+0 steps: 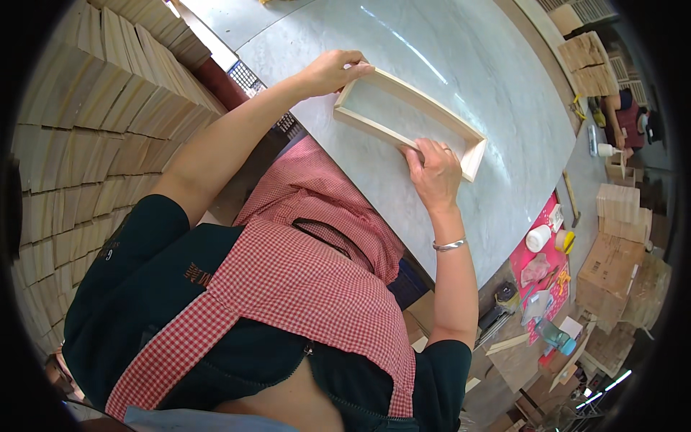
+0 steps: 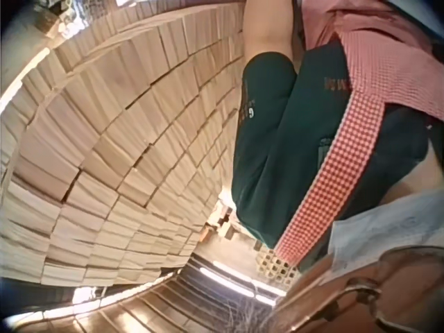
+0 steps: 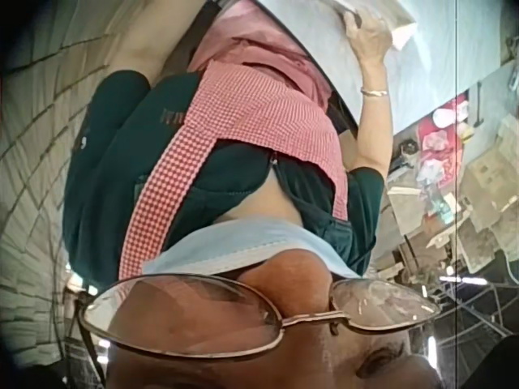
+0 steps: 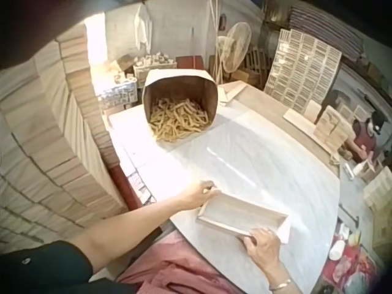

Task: Assembling wooden boxes using glue and a pneumatic nail gun on a production floor.

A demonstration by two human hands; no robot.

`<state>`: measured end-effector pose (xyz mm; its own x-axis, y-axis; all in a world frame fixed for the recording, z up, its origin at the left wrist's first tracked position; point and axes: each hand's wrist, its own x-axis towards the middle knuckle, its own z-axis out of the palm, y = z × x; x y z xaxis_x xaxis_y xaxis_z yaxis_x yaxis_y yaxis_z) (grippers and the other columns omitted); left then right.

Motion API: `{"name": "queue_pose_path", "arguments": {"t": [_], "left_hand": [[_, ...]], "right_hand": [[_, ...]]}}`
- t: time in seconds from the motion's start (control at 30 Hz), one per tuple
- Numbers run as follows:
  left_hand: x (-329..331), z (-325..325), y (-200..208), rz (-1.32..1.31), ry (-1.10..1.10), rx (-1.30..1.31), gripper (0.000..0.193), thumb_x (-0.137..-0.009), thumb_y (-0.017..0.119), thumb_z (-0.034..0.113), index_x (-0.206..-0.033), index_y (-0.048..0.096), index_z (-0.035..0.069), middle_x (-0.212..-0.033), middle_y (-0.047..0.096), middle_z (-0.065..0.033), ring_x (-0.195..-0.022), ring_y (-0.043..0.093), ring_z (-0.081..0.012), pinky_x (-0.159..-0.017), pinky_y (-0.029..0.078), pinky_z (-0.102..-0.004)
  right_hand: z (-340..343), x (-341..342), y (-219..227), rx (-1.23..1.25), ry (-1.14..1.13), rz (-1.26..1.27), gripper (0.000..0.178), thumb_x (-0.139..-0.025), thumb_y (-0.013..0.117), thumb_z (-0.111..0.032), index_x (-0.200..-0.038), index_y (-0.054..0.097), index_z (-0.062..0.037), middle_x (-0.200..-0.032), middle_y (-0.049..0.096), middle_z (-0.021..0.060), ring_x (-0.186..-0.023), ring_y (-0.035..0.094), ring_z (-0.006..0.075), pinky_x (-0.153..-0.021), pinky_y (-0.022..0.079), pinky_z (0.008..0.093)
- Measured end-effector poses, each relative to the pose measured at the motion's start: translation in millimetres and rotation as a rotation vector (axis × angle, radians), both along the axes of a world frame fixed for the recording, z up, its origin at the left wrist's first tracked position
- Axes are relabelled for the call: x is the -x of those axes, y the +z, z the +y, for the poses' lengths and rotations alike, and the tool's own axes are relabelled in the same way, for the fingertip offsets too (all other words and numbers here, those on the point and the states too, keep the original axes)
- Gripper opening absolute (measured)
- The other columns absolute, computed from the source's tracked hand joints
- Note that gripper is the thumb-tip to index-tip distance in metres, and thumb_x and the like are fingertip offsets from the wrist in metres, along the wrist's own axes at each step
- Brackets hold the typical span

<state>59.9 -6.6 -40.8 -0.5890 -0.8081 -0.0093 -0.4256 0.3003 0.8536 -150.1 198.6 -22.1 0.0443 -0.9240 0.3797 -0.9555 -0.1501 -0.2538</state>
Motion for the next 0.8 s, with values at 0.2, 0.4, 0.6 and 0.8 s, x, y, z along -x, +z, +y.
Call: {"name": "queue_pose_path", "arguments": {"t": [0.2, 0.4, 0.6, 0.8], "left_hand": [[-3, 4, -7, 0.049, -0.008, -0.029, 0.036, -0.1, 0.062, 0.036, -0.114, 0.066, 0.002, -0.095, 0.066, -0.0118, -0.075, 0.065, -0.021, -0.067, 0.056, -0.0311], [-35, 17, -6, 0.136, -0.205, -0.228, 0.062, -0.089, 0.075, 0.026, -0.139, 0.048, 0.002, -0.1, 0.067, -0.0167, -0.083, 0.067, -0.0239, -0.072, 0.058, -0.0325], [-40, 20, -1, 0.017, -0.334, -0.034, 0.096, -0.074, 0.086, 0.012, -0.151, 0.029, -0.001, -0.092, 0.065, -0.0166, -0.08, 0.065, -0.0231, -0.07, 0.056, -0.0305], [-42, 16, -1, 0.041, -0.331, -0.08, 0.099, -0.075, 0.084, 0.005, -0.155, 0.026, 0.006, -0.102, 0.065, -0.02, -0.083, 0.068, -0.0268, -0.07, 0.06, -0.0346]], "right_hand": [[-1, -2, 1, -0.013, -0.028, 0.001, 0.018, -0.086, 0.074, -0.022, -0.087, 0.062, -0.0092, -0.076, 0.065, 0.0033, -0.068, 0.057, 0.0239, -0.067, 0.046, 0.0343], [-1, -1, 1, -0.017, -0.045, 0.026, 0.017, -0.086, 0.074, -0.021, -0.088, 0.062, -0.0089, -0.077, 0.067, 0.0034, -0.069, 0.058, 0.0242, -0.068, 0.047, 0.034], [-1, -1, -1, -0.073, -0.031, 0.02, 0.017, -0.086, 0.072, -0.017, -0.101, 0.065, -0.0108, -0.087, 0.069, 0.0044, -0.074, 0.06, 0.0244, -0.073, 0.048, 0.0332], [-36, -67, 17, 0.021, 0.199, 0.038, 0.055, -0.085, 0.069, -0.011, -0.139, 0.058, -0.0137, -0.12, 0.063, 0.0069, -0.093, 0.06, 0.0253, -0.089, 0.048, 0.0347]]}}
